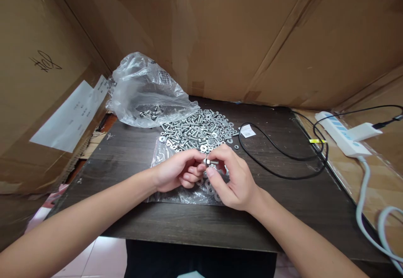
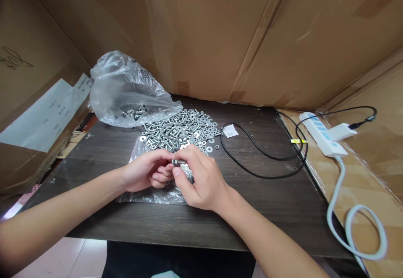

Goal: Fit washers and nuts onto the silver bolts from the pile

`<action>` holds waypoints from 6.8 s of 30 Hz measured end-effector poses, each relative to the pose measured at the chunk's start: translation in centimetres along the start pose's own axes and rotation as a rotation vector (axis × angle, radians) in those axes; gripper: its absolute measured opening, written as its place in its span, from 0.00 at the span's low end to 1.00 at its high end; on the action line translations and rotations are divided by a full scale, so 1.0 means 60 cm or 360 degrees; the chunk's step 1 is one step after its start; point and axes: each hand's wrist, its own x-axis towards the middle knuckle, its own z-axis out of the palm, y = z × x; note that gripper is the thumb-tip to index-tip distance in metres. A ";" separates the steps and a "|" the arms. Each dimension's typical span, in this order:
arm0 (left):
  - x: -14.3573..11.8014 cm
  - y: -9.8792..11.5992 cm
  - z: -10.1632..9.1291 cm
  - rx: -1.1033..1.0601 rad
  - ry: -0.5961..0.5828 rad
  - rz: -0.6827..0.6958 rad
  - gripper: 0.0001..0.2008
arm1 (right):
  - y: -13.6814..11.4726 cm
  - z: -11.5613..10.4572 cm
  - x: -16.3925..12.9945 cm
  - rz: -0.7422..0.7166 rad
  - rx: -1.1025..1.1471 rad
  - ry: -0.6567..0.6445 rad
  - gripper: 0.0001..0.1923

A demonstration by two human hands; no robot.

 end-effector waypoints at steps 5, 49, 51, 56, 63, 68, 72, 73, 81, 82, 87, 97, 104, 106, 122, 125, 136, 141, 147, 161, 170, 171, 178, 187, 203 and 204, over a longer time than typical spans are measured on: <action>-0.003 -0.004 0.004 0.0215 -0.0116 -0.0045 0.18 | 0.005 0.001 0.001 -0.0244 -0.0317 0.0002 0.04; 0.005 -0.007 -0.002 0.0101 -0.0420 -0.0307 0.19 | -0.005 -0.002 0.003 -0.0396 -0.0624 0.0012 0.15; 0.009 -0.011 -0.001 0.0042 -0.0440 -0.0325 0.18 | -0.004 -0.007 0.004 -0.0441 -0.0670 -0.0027 0.17; 0.011 -0.016 0.009 0.0124 -0.0258 -0.0114 0.15 | 0.000 -0.018 0.008 -0.0458 -0.0753 -0.0094 0.20; 0.002 -0.020 0.019 0.0964 0.0230 0.0678 0.09 | 0.005 -0.010 0.003 -0.0203 -0.0597 -0.0044 0.22; 0.001 -0.025 -0.001 0.2137 0.0521 0.1549 0.09 | -0.006 0.013 -0.004 0.0444 0.0031 -0.0082 0.21; 0.000 -0.011 -0.014 0.2844 0.0596 0.1650 0.08 | -0.007 0.033 -0.005 0.1209 0.0561 -0.0094 0.24; 0.001 -0.008 -0.014 0.2924 0.0617 0.1631 0.09 | -0.005 0.037 -0.005 0.1384 0.0702 -0.0113 0.25; 0.013 -0.013 -0.018 0.2425 0.0669 0.1538 0.07 | -0.002 0.032 0.001 0.1719 0.0965 -0.0263 0.27; 0.014 -0.013 -0.018 0.2179 0.0679 0.1454 0.07 | -0.003 0.027 0.001 0.1545 0.0828 -0.0244 0.27; 0.015 -0.002 -0.017 0.0934 0.0463 0.0891 0.12 | 0.007 0.008 -0.002 0.0450 -0.0235 -0.0137 0.15; 0.019 -0.005 -0.006 0.0373 0.0141 0.0245 0.14 | 0.022 -0.001 0.005 -0.0215 -0.0734 -0.0138 0.10; 0.014 -0.008 -0.001 0.0473 0.0029 0.0308 0.22 | 0.022 -0.005 0.003 -0.0227 -0.0688 -0.0124 0.10; 0.015 -0.009 -0.001 0.0463 0.0054 0.0274 0.23 | 0.023 -0.006 0.003 -0.0211 -0.0663 -0.0140 0.09; 0.019 -0.015 -0.006 0.2478 0.0842 0.1155 0.18 | 0.014 0.036 0.002 0.0859 0.0068 -0.0053 0.19; 0.026 -0.010 -0.010 0.2935 0.0969 0.1135 0.17 | 0.015 0.043 0.010 0.1449 0.0786 0.0020 0.20; 0.054 0.010 -0.025 0.3220 0.1166 0.1222 0.19 | 0.039 0.039 0.050 0.2017 0.1263 0.0052 0.19; 0.060 0.038 -0.024 0.2651 0.1253 0.1258 0.17 | 0.064 0.040 0.095 0.1826 0.1156 0.0153 0.21; 0.037 0.058 -0.051 0.2535 0.1352 0.1313 0.16 | 0.065 0.044 0.108 0.1511 0.0920 -0.0009 0.28; -0.050 0.120 -0.220 0.2540 0.2490 0.0683 0.15 | 0.105 0.021 0.036 0.0351 -0.0668 0.0024 0.15; -0.076 0.109 -0.237 0.2552 0.2240 0.0917 0.18 | 0.118 0.008 0.024 0.0300 -0.0635 0.0027 0.10; -0.080 0.107 -0.237 0.2553 0.2172 0.0956 0.17 | 0.118 0.007 0.024 0.0278 -0.0626 0.0021 0.09; -0.074 0.100 -0.212 0.2639 0.1600 0.1511 0.22 | 0.094 0.011 0.026 -0.0028 -0.0538 -0.0174 0.05; 0.002 0.040 -0.103 0.2779 0.1057 0.1603 0.14 | 0.047 0.040 0.018 -0.0206 -0.0584 -0.0657 0.10; 0.009 0.023 -0.086 0.2558 0.0797 0.1535 0.11 | 0.081 0.019 0.026 -0.0014 -0.0697 -0.0228 0.11; 0.011 0.022 -0.086 0.2575 0.0814 0.1527 0.10 | 0.082 0.020 0.025 -0.0022 -0.0684 -0.0235 0.11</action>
